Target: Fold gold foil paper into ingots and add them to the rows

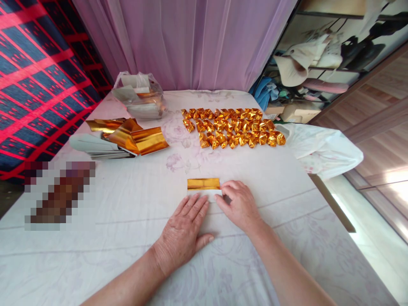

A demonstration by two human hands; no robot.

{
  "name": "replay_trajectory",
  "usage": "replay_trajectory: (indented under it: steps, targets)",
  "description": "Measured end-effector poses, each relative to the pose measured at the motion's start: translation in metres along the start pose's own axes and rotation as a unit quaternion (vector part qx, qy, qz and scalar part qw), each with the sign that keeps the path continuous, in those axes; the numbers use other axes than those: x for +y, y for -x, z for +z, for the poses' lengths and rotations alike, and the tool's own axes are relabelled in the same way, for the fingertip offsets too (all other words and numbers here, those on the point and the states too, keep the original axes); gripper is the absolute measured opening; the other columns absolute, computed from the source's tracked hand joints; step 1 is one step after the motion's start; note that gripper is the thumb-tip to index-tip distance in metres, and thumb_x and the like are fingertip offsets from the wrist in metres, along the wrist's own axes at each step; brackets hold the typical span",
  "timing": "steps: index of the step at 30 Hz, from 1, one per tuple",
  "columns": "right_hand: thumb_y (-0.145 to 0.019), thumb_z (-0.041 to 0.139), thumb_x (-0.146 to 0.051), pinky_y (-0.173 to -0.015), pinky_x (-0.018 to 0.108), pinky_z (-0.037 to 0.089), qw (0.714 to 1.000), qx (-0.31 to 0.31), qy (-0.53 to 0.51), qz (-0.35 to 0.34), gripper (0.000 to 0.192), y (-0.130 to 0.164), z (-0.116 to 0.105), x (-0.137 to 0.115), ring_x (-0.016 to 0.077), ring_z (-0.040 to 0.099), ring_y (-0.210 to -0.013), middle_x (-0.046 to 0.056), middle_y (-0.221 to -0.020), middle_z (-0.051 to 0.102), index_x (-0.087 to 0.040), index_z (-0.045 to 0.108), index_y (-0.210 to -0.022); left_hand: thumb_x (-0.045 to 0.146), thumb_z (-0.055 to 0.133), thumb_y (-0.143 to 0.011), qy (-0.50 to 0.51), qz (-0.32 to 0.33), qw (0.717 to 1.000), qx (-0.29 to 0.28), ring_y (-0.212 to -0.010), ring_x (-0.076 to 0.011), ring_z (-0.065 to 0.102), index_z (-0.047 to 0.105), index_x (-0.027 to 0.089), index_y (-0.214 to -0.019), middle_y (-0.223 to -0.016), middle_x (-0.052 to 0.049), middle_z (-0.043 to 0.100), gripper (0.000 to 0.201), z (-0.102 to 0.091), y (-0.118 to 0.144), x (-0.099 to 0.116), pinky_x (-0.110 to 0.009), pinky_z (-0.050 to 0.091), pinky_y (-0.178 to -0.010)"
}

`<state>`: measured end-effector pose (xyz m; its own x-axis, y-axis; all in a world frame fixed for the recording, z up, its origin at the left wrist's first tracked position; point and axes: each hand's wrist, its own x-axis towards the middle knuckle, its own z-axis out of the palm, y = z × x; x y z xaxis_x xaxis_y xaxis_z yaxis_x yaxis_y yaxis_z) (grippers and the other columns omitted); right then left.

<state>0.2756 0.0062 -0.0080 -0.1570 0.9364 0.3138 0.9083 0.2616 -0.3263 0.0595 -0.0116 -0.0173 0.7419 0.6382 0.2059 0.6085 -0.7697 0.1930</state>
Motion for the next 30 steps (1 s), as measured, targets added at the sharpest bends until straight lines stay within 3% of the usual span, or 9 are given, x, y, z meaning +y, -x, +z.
replay_trajectory:
  steps: [24, 30]
  targets:
    - [-0.081, 0.067, -0.024, -0.08, 0.035, 0.042, 1.0, 0.019, -0.005, 0.024, 0.021, -0.0005, 0.0029, -0.0024, 0.0215, 0.058, -0.084, 0.003, -0.083, 0.065, -0.022, 0.053, -0.066, 0.057, 0.051, -0.092, -0.017, 0.003, 1.0, -0.002, -0.139, -0.0311, 0.042, 0.041, 0.01, -0.145, -0.148, -0.014, 0.049, 0.071, -0.0042, -0.0037, 0.0006, -0.048, 0.034, -0.114]
    - [-0.079, 0.067, -0.024, -0.084, 0.038, 0.044, 0.999, 0.025, -0.003, 0.042, 0.01, 0.0001, 0.0044, -0.0017, 0.025, 0.059, -0.09, 0.006, -0.091, 0.066, -0.022, 0.059, -0.085, 0.056, 0.05, -0.093, 0.0, -0.001, 1.0, -0.004, -0.139, -0.0312, 0.042, 0.04, 0.011, -0.146, -0.148, -0.014, 0.05, 0.07, -0.0049, -0.0046, 0.0007, -0.048, 0.033, -0.115]
